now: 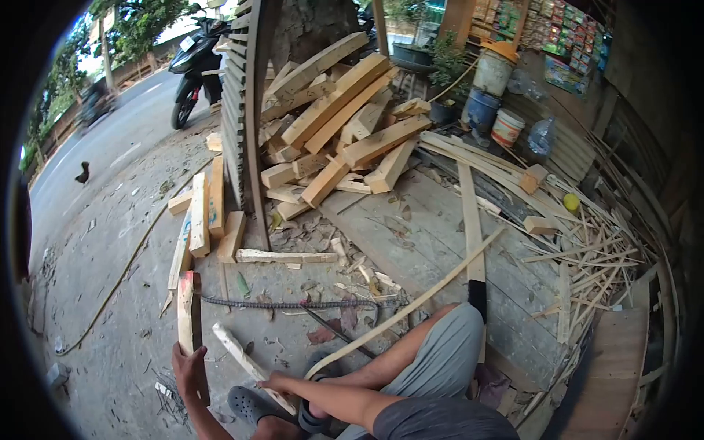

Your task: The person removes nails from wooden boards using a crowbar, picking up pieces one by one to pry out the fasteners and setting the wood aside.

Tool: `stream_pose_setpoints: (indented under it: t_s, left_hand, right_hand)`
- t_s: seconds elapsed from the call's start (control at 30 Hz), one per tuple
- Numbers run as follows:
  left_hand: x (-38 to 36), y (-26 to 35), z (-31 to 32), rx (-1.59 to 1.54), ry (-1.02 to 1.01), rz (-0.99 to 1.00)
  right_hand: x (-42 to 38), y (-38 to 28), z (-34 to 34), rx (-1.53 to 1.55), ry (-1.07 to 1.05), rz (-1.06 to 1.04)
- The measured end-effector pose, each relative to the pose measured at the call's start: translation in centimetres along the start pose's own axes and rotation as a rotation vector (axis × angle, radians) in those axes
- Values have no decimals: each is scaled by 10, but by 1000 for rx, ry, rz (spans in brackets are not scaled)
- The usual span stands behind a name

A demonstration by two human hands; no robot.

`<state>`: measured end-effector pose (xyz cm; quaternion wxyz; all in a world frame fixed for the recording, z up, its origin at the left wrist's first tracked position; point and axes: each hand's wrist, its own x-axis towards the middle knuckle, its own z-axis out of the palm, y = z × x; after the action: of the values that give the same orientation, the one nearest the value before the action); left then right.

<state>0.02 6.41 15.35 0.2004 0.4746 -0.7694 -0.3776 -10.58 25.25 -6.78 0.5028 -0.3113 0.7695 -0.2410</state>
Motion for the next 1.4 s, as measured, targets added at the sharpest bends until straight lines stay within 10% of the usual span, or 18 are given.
stream_pose_setpoints:
  t_s: [0.33,0.47,0.5,0.63,0.8,0.87,1.23,1.4]
  left_hand:
    - [-39,17,-9,136,-66,-2]
    - [-10,-78,3,520,-14,682]
    - [-27,-24,-10,118,-124,144]
    - [-22,-23,-13,115,-269,27]
    - [-17,-52,10,311,-488,95]
    - [-14,-84,42,337,-682,105]
    - [-27,-105,100,563,-243,141]
    - [-25,-107,101,651,-223,169]
  right_hand:
    - [-75,-3,-73,-874,-45,-260]
    - [-113,-9,-199,-817,236,-369]
    - [-108,-6,-232,-782,311,-357]
    - [-86,54,-320,-862,475,-102]
    - [-70,175,-276,-1048,-34,-93]
    - [-118,101,-226,-688,-401,722]
    - [-107,177,-242,-947,3,239]
    - [-92,165,-251,-106,226,252]
